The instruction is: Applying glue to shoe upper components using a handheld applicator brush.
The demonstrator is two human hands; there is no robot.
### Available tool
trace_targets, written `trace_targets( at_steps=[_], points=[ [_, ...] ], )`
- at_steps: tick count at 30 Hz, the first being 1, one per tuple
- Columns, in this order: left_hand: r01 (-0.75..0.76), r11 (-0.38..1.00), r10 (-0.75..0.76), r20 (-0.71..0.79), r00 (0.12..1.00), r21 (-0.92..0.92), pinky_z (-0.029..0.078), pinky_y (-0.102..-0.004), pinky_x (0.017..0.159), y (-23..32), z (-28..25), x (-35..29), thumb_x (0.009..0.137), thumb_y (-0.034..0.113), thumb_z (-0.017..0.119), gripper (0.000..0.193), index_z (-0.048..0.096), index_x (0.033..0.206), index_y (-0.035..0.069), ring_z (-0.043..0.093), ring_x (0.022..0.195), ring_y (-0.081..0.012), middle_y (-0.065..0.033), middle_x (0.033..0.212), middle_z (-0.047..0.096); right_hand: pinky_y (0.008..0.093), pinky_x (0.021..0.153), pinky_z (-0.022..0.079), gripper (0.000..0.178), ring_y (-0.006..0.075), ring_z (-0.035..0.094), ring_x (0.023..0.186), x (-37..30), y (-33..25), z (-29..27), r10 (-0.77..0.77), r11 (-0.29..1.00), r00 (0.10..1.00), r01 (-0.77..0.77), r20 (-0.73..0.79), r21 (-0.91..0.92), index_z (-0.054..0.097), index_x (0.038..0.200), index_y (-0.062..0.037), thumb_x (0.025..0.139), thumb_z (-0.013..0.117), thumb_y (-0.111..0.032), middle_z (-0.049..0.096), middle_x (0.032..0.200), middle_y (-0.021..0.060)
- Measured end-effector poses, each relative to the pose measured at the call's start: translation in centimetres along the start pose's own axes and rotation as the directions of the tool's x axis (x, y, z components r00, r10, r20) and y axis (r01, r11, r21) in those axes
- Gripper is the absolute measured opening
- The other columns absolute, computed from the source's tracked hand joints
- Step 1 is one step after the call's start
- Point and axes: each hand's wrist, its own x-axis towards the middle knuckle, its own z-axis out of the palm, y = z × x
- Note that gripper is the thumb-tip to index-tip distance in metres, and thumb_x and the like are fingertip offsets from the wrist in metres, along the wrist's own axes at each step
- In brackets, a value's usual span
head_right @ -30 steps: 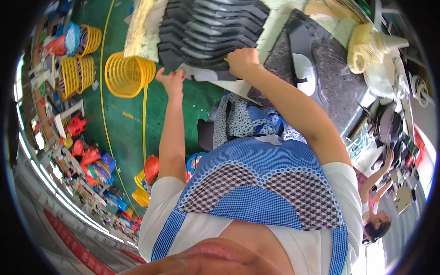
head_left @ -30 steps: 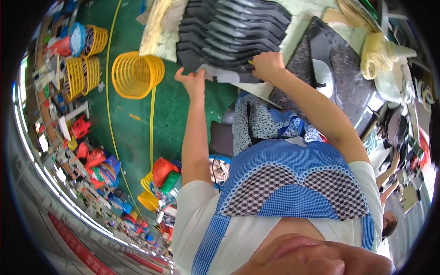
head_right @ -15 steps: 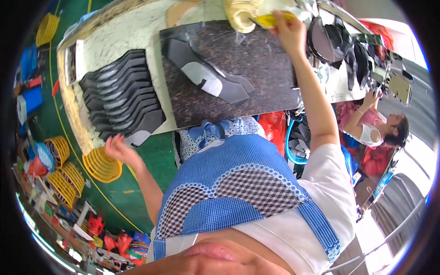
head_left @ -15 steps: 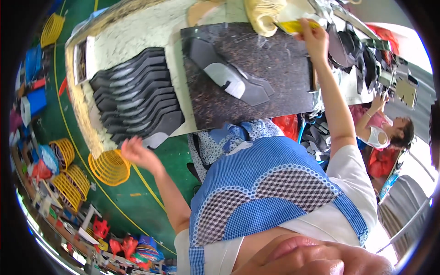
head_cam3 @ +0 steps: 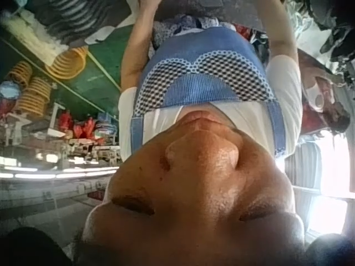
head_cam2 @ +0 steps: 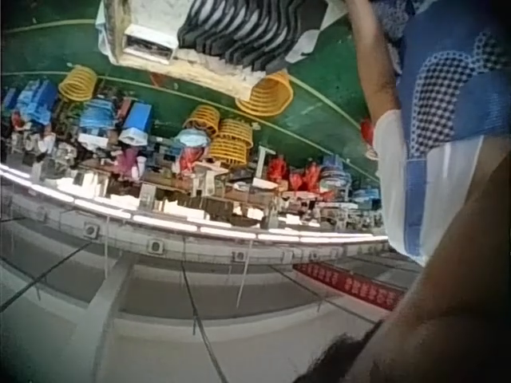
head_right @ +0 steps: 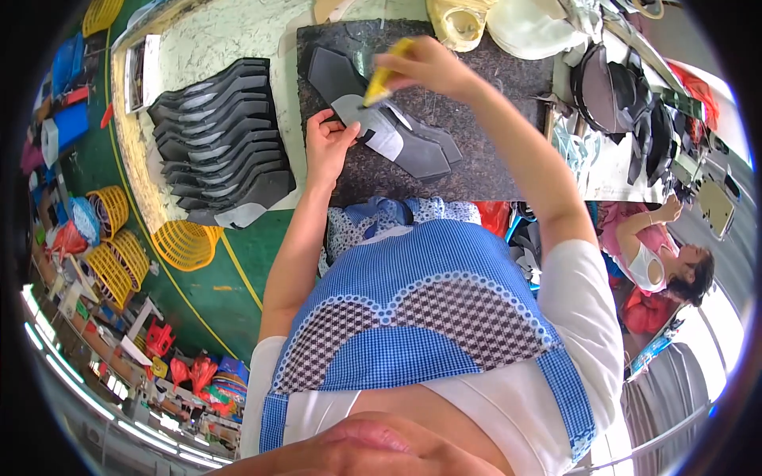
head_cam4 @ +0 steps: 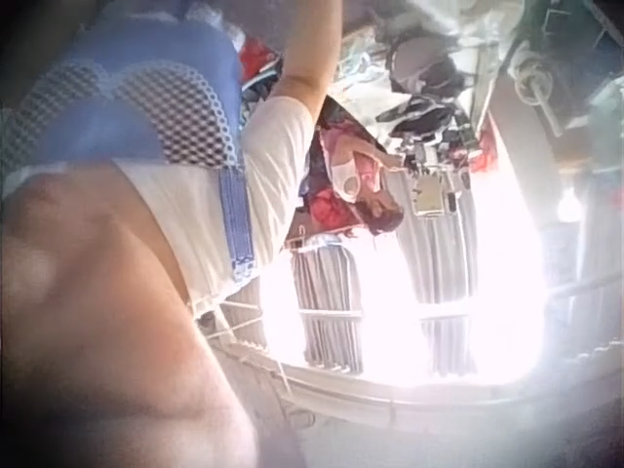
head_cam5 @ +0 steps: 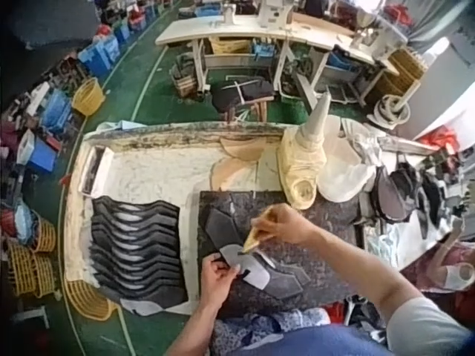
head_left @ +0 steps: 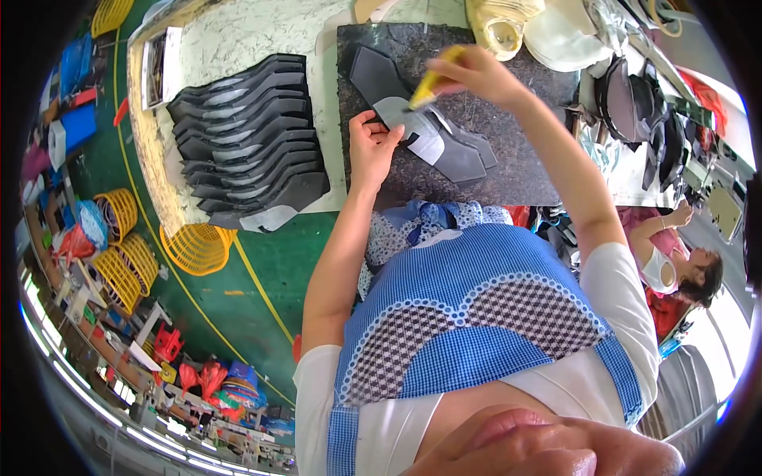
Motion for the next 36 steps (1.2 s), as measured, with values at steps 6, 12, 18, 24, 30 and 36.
trace_targets(
  at_steps=[6, 12, 18, 24, 30, 36],
  points=[
    [0.019, 1.000, -0.018, 0.095, 0.995, -0.011, 0.050, -0.0264, 0.075, 0.1, 0.2, 0.8, 0.077, 0.006, 0.076, 0.042, 0.049, 0.107, -0.006, 0.061, 0.083, -0.0138, -0.0118, 0.096, 0.062, 0.0277, 0.054, 0.047, 0.031, 0.0115, 0.061, 0.060, 5.0, -1.6, 2.1, -0.437, 0.828, 0.875, 0.302, -0.207, -0.472, 0.064, 0.089, -0.0001, 0.091, 0.062, -0.031, 0.065, 0.068, 0.0069],
    [-0.074, 0.991, 0.079, 0.049, 0.996, -0.109, 0.049, -0.0267, 0.080, 0.2, 0.4, 0.5, 0.079, 0.000, 0.072, 0.037, 0.047, 0.106, -0.004, 0.061, 0.087, -0.0149, -0.0121, 0.098, 0.063, 0.0269, 0.055, 0.048, 0.023, 0.0110, 0.061, 0.059, -8.2, 3.5, -1.7, -0.163, 0.862, 0.983, 0.099, -0.086, -0.498, 0.063, 0.088, -0.0005, 0.089, 0.063, -0.023, 0.062, 0.063, 0.0069],
    [0.159, 0.953, -0.121, 0.158, 0.980, -0.256, 0.051, -0.0313, 0.086, 2.1, 1.2, 1.1, 0.082, -0.005, 0.064, 0.037, 0.044, 0.113, -0.001, 0.061, 0.096, -0.0191, -0.0136, 0.110, 0.059, 0.0264, 0.062, 0.053, 0.013, 0.0157, 0.066, 0.071, -10.2, 4.1, 1.3, -0.418, 0.890, 0.900, 0.377, -0.124, -0.258, 0.060, 0.093, 0.0016, 0.090, 0.062, -0.011, 0.067, 0.092, 0.0137],
    [0.302, 0.888, -0.218, 0.261, 0.940, -0.347, 0.052, -0.0356, 0.087, 2.4, 0.0, 1.8, 0.094, 0.012, 0.054, 0.019, 0.052, 0.109, 0.001, 0.063, 0.098, -0.0207, -0.0109, 0.107, 0.061, 0.0272, 0.057, 0.053, 0.021, 0.0140, 0.064, 0.060, -11.9, 4.5, -0.3, -0.150, 0.965, 0.947, 0.078, -0.283, -0.249, 0.062, 0.087, -0.0001, 0.087, 0.064, -0.021, 0.065, 0.068, 0.0096],
    [0.364, 0.854, -0.276, 0.271, 0.922, -0.371, 0.051, -0.0371, 0.087, 1.8, 0.3, 2.4, 0.098, 0.019, 0.048, 0.020, 0.053, 0.111, 0.005, 0.062, 0.099, -0.0204, -0.0075, 0.107, 0.062, 0.0302, 0.074, 0.052, 0.015, 0.0189, 0.064, 0.083, -9.5, 1.2, 5.1, -0.371, 0.889, 0.928, 0.343, -0.039, -0.303, 0.059, 0.096, -0.0008, 0.085, 0.062, -0.011, 0.065, 0.092, 0.0110],
    [0.303, 0.697, -0.145, 0.286, 0.947, -0.650, 0.043, -0.0421, 0.095, 0.7, -0.5, 0.8, 0.096, 0.021, 0.048, 0.018, 0.053, 0.110, 0.010, 0.058, 0.104, -0.0194, -0.0045, 0.109, 0.061, 0.0410, 0.065, 0.046, 0.034, 0.0307, 0.060, 0.071, -7.8, 0.7, 2.9, -0.163, 0.753, 0.984, 0.168, 0.067, -0.637, 0.055, 0.112, -0.0097, 0.080, 0.048, -0.019, 0.059, 0.074, 0.0148]
  ],
)
